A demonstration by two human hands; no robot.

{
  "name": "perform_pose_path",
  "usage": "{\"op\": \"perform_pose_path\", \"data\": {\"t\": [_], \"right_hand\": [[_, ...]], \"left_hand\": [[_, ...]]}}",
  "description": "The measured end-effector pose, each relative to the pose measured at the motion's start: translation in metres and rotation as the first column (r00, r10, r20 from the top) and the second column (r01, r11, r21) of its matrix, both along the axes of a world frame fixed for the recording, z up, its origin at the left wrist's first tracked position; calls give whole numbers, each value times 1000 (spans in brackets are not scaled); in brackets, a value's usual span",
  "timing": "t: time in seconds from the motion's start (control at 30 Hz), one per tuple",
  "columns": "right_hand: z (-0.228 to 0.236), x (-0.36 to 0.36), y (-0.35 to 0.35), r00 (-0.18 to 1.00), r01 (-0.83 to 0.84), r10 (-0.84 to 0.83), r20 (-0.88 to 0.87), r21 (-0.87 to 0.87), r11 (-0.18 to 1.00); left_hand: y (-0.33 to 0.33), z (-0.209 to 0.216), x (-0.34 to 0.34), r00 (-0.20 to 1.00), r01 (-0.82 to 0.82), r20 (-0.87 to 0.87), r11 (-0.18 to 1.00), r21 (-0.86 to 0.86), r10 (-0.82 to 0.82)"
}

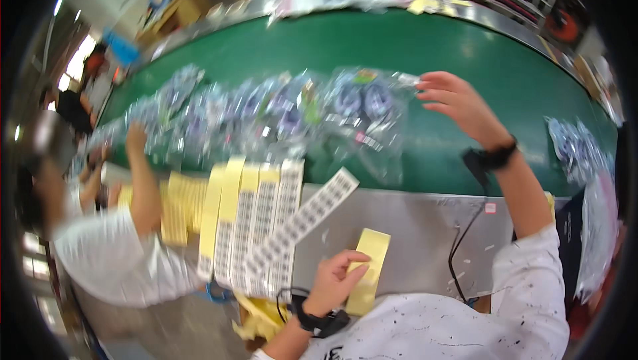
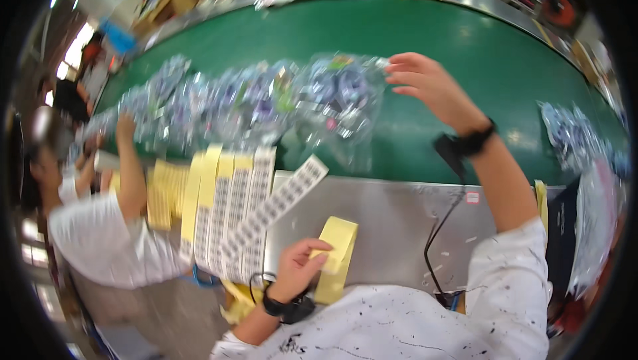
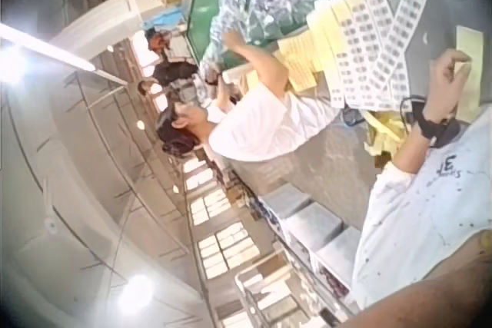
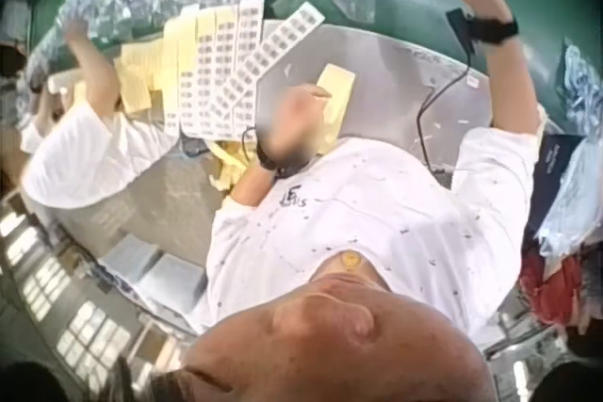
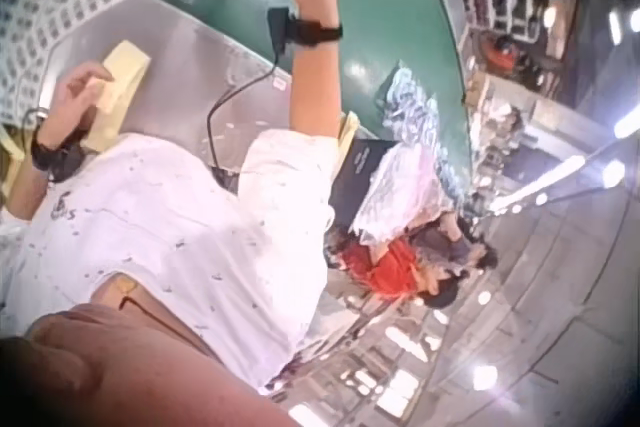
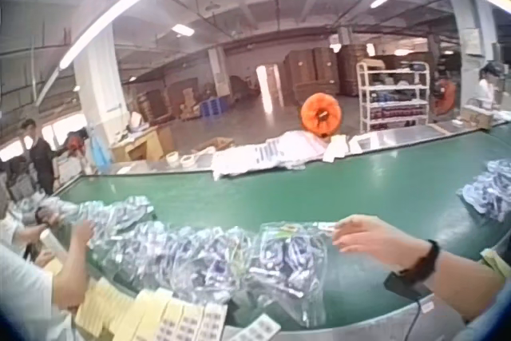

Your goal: The person applies barcode labels to plastic-wrapped packages of shoes on a green conveyor belt. They peel labels from a sheet, place them on the packages, and move the labeled items along the belt.

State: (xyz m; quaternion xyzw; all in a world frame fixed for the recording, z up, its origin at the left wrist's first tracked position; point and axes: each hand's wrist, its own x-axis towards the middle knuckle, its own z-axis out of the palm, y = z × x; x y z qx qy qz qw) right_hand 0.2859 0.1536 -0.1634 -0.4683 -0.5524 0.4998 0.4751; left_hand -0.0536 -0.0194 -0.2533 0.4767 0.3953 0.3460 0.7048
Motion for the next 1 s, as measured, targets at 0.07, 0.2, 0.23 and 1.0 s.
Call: {"op": "perform_pose_path", "data": {"t": [0.07,0.2,0.23,1.0], "right_hand": [[22,-35,-69,993,-28,19,-117,-74,997],[6,-78,-156,960,-269,250,-124,-172,948],[-2,-83,-165,966,-249,226,-127,-219,943],[-40,-120,-186,978,-154,194,81,-355,922]], "left_hand": [[-18,-3,-50,988,125,-102,991,52,-119],[-69,-16,-157,888,106,-415,967,-230,-196],[-81,-29,-178,848,13,-506,961,-278,-158],[-98,-76,-267,245,-547,-511,553,628,824]]}}
